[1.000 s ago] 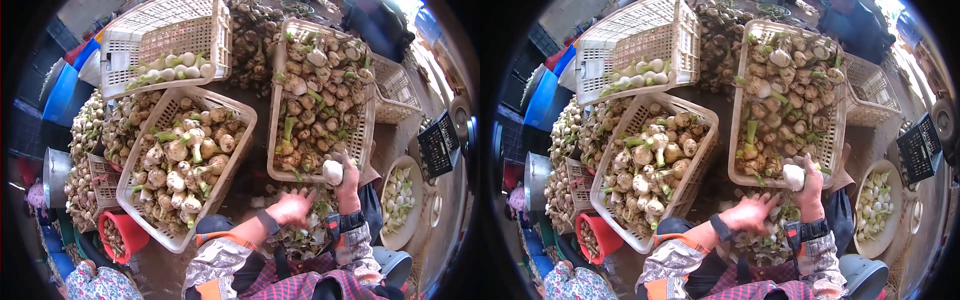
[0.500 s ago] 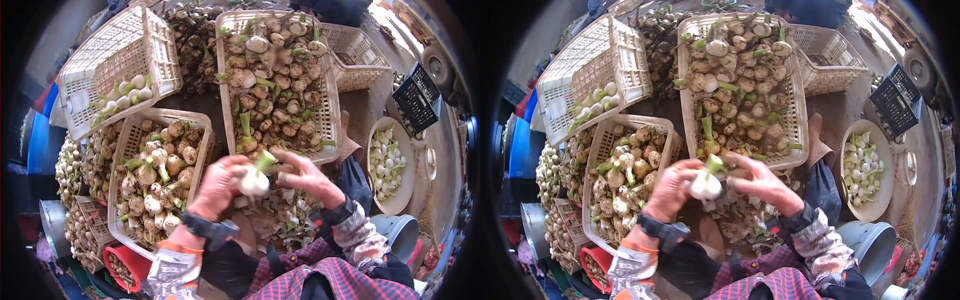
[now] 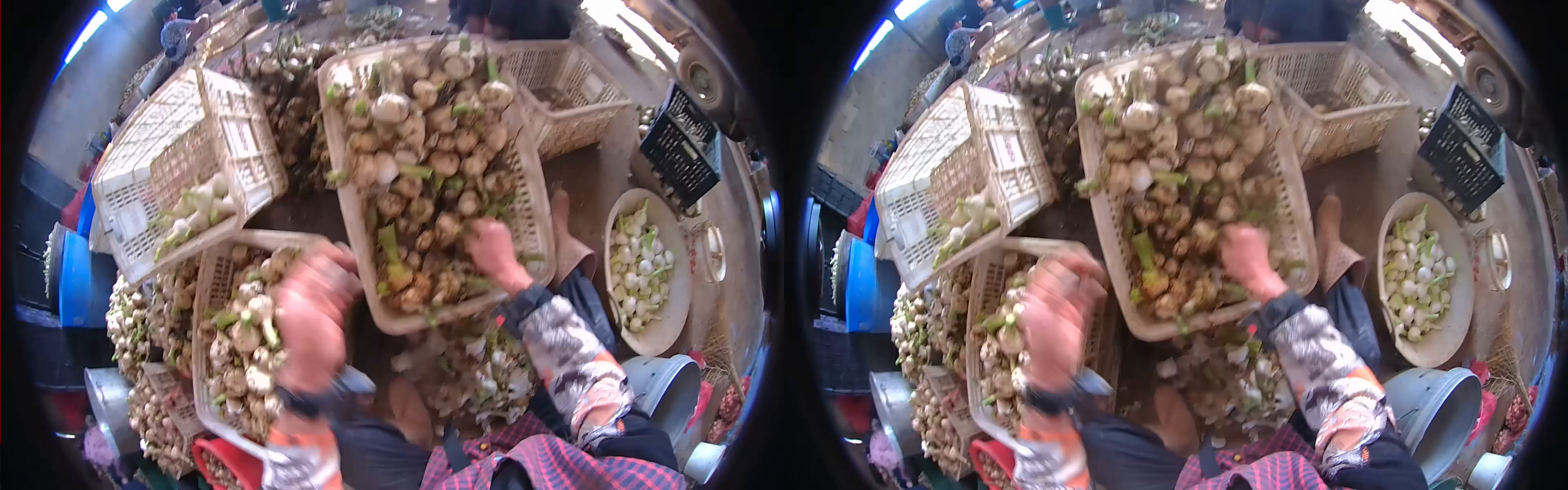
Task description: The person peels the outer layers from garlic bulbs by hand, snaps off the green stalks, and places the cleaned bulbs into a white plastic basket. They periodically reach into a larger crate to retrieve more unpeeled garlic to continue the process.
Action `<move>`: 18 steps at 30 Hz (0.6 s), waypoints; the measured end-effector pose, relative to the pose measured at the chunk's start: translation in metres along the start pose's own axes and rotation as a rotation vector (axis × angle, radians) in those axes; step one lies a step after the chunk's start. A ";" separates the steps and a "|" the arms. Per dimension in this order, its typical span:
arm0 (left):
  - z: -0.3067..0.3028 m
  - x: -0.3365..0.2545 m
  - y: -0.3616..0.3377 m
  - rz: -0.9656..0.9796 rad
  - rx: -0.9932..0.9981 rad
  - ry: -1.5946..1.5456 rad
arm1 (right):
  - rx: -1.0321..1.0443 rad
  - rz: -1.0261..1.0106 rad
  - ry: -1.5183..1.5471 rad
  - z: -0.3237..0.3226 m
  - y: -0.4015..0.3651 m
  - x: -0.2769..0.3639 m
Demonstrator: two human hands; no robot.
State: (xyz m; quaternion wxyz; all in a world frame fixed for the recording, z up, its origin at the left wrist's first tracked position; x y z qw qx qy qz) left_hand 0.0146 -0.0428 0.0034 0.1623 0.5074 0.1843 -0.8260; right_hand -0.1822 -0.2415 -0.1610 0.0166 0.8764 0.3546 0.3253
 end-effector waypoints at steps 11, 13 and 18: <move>0.054 0.098 -0.060 -0.253 0.148 0.014 | 0.325 0.047 0.691 -0.115 -0.063 0.150; 0.061 0.091 -0.060 -0.236 0.051 -0.355 | 0.248 -0.034 0.575 -0.107 -0.070 0.152; 0.057 0.086 -0.055 -0.066 0.087 -0.225 | 0.120 -0.126 0.319 -0.092 -0.098 0.159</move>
Point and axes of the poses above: each hand's wrist, its own y-axis towards the middle knuckle, its own z-axis out of the palm, x = y × z, the point moved 3 cm from there along y, towards the middle knuckle, and after that the axes turned 8 degrees about x, right-handed, at the moved point
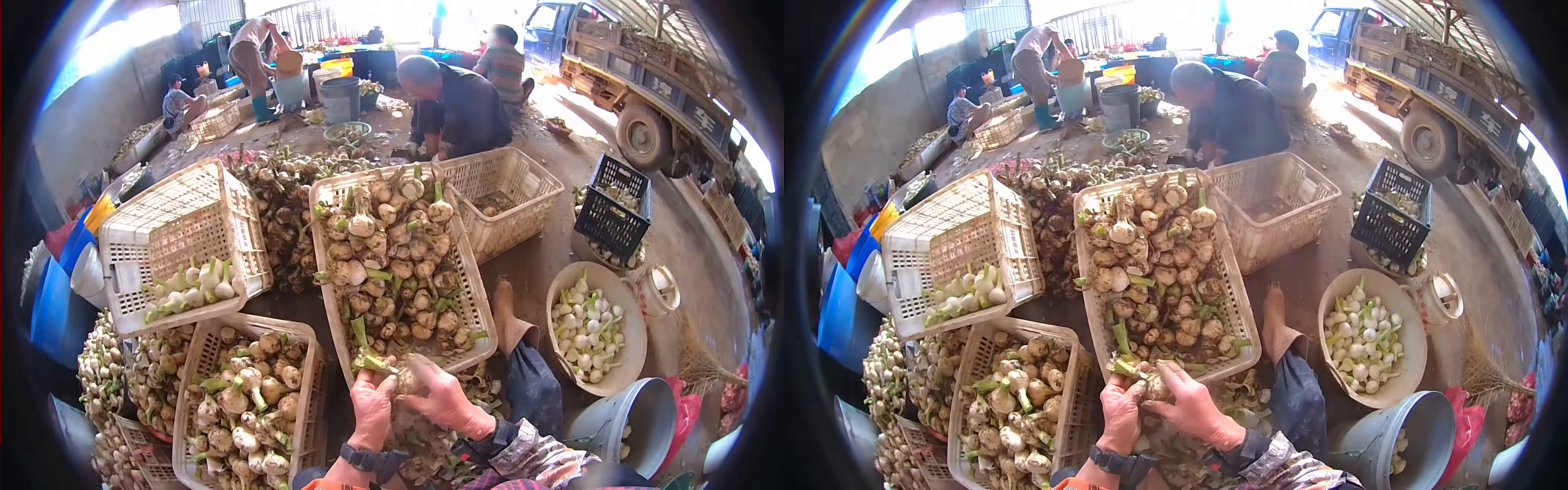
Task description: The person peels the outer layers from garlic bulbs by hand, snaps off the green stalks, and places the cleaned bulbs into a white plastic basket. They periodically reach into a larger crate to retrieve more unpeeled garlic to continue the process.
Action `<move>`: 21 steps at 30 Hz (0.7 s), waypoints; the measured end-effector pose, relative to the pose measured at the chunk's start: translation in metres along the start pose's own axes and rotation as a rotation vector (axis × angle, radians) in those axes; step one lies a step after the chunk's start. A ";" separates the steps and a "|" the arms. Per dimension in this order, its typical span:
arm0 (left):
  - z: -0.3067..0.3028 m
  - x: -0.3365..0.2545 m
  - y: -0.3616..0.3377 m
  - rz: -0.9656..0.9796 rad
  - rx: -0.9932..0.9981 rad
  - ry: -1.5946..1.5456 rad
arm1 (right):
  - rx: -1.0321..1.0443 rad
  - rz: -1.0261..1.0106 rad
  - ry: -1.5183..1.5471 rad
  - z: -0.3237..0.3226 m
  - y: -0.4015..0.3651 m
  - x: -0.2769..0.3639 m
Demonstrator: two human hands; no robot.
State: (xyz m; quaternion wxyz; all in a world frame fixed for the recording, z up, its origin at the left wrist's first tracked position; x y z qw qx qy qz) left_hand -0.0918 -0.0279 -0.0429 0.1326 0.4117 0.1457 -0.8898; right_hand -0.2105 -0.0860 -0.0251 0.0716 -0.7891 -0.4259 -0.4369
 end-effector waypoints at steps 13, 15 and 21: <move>-0.032 0.015 0.008 0.148 -0.117 -0.129 | 0.190 0.105 0.069 -0.010 0.008 0.027; -0.028 0.015 0.011 0.196 -0.125 -0.117 | 0.152 0.411 0.935 -0.003 0.005 0.014; -0.034 0.022 0.011 0.168 -0.132 0.038 | 0.161 0.584 0.957 0.013 0.018 -0.035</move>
Point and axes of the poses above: each hand's wrist, its own y-axis towards the middle knuckle, its own z-axis out of the palm, x = y × z, the point moved 3 cm from there along y, towards the middle knuckle, and after that the axes turned 8 degrees about x, right-handed, at the moved point
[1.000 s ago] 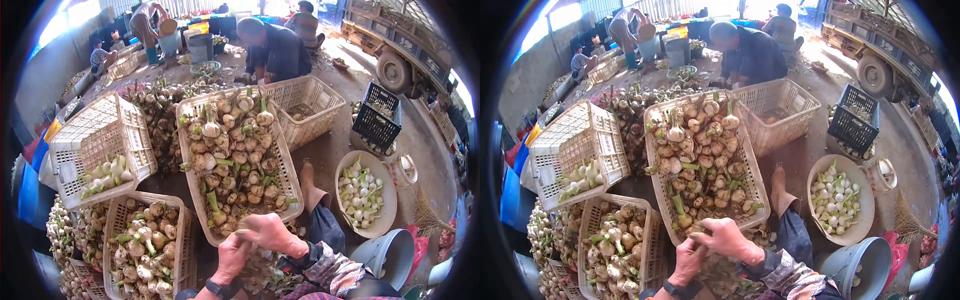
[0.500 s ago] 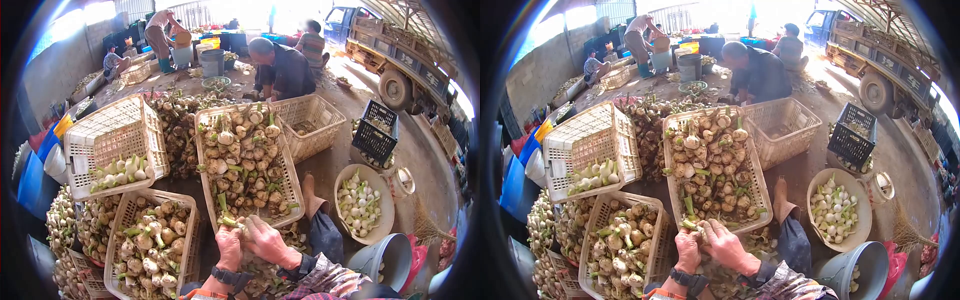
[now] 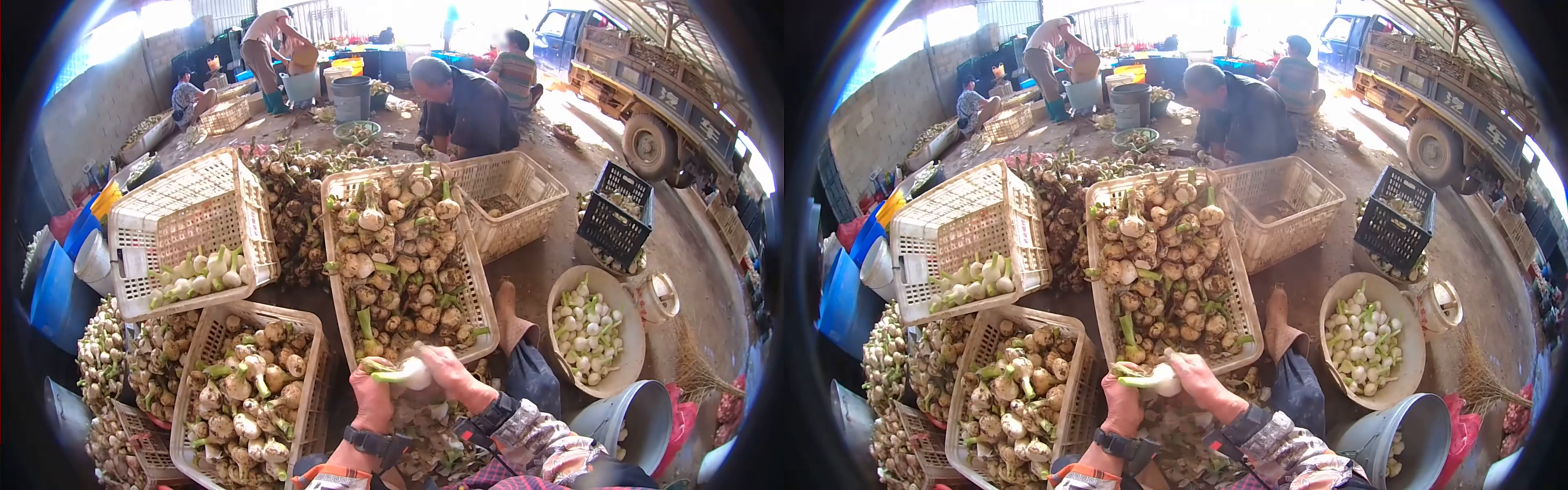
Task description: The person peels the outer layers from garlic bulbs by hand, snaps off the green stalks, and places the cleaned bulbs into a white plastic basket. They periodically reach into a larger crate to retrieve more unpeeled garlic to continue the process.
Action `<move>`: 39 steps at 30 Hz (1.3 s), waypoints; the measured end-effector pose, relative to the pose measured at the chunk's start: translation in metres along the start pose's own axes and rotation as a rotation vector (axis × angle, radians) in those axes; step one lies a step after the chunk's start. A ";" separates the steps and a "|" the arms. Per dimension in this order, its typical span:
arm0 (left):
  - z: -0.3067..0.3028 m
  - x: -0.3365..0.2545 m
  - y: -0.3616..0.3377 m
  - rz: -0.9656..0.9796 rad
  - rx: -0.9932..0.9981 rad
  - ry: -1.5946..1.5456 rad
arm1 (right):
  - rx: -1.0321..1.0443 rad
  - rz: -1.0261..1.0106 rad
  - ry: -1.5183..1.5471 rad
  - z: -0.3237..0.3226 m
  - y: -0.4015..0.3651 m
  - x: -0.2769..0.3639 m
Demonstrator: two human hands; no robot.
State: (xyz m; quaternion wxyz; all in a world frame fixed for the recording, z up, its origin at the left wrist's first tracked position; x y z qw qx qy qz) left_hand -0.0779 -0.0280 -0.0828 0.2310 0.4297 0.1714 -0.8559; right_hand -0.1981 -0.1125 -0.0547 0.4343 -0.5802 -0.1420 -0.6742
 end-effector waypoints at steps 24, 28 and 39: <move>0.043 -0.011 -0.020 -0.148 0.351 0.458 | -0.044 -0.435 0.122 -0.023 -0.019 0.015; 0.038 -0.016 -0.018 -0.256 0.387 0.526 | -0.041 -0.408 -0.215 -0.016 -0.021 0.015; 0.027 -0.008 -0.015 -0.221 0.579 0.856 | 0.110 -0.435 -0.469 -0.019 -0.023 0.010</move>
Point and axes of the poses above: each hand's wrist, its own y-axis towards the middle knuckle, its own z-axis out of the palm, x = y × z, the point moved 3 cm from there along y, towards the middle knuckle, and after that the axes turned 8 degrees about x, right-handed, at the moved point
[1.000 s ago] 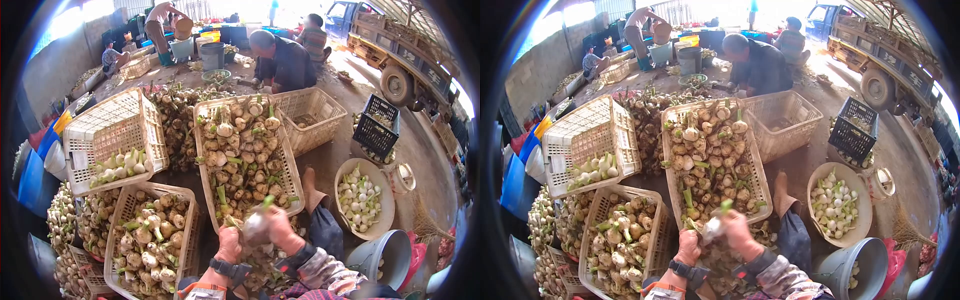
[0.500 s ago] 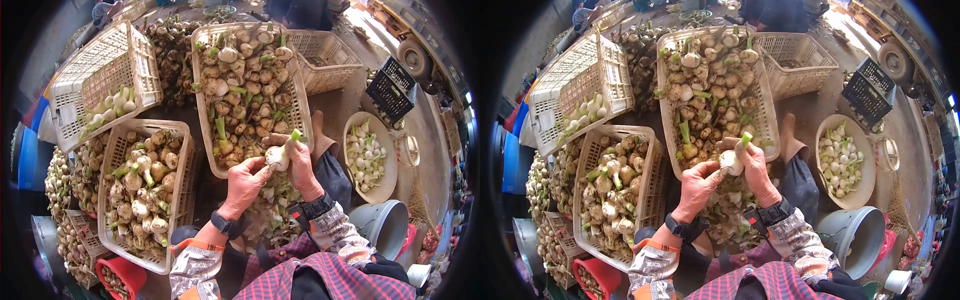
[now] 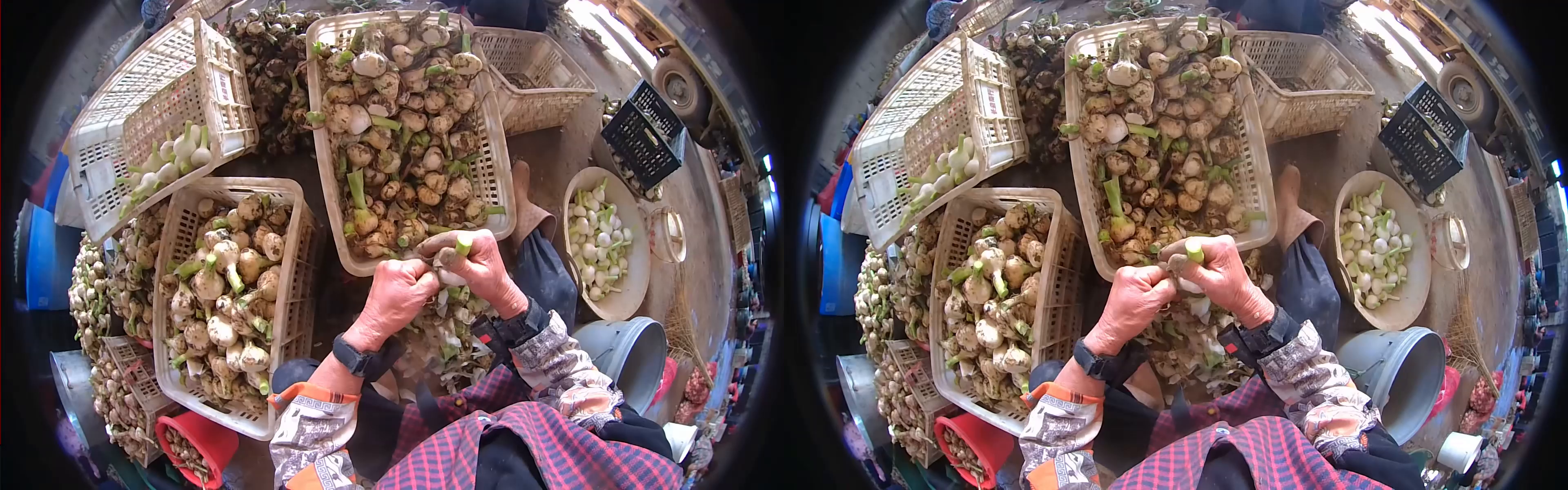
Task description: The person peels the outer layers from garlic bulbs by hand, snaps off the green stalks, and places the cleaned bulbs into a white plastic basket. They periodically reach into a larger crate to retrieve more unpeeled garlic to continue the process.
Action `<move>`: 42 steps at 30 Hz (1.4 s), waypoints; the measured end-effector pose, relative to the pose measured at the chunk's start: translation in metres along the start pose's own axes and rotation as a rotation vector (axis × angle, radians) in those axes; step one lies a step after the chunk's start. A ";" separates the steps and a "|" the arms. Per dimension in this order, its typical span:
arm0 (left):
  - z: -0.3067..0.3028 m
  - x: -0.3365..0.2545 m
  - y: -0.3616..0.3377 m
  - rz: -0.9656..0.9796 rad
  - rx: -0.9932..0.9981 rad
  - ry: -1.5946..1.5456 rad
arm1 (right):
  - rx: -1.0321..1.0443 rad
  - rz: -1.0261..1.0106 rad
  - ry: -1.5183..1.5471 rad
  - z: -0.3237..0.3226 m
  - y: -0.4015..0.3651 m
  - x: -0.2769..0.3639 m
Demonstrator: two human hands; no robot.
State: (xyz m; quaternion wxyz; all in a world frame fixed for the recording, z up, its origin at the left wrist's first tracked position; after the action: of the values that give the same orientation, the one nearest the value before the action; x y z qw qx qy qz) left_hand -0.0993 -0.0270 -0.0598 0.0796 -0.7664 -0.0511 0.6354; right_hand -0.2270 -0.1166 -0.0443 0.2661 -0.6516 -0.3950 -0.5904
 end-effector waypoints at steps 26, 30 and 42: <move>0.011 0.000 0.000 0.078 -0.218 -0.235 | -0.099 -0.057 -0.023 -0.004 -0.007 -0.009; 0.012 0.010 0.006 0.004 -0.300 -0.529 | -0.238 -0.022 0.585 -0.002 -0.003 -0.009; 0.033 0.019 -0.002 -0.122 0.179 0.226 | -0.220 -0.187 1.502 -0.040 -0.003 -0.032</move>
State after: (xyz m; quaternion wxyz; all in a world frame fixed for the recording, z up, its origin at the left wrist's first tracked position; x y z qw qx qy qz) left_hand -0.1282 -0.0201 -0.0835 0.1911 -0.8184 -0.0315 0.5410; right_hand -0.2521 -0.1542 -0.0699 0.3457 -0.0619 -0.1004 -0.9309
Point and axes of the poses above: each hand's wrist, its own y-axis towards the middle knuckle, its own z-axis out of the palm, x = y × z, the point moved 3 cm from there along y, towards the middle knuckle, and after that the axes turned 8 degrees about x, right-handed, at the moved point
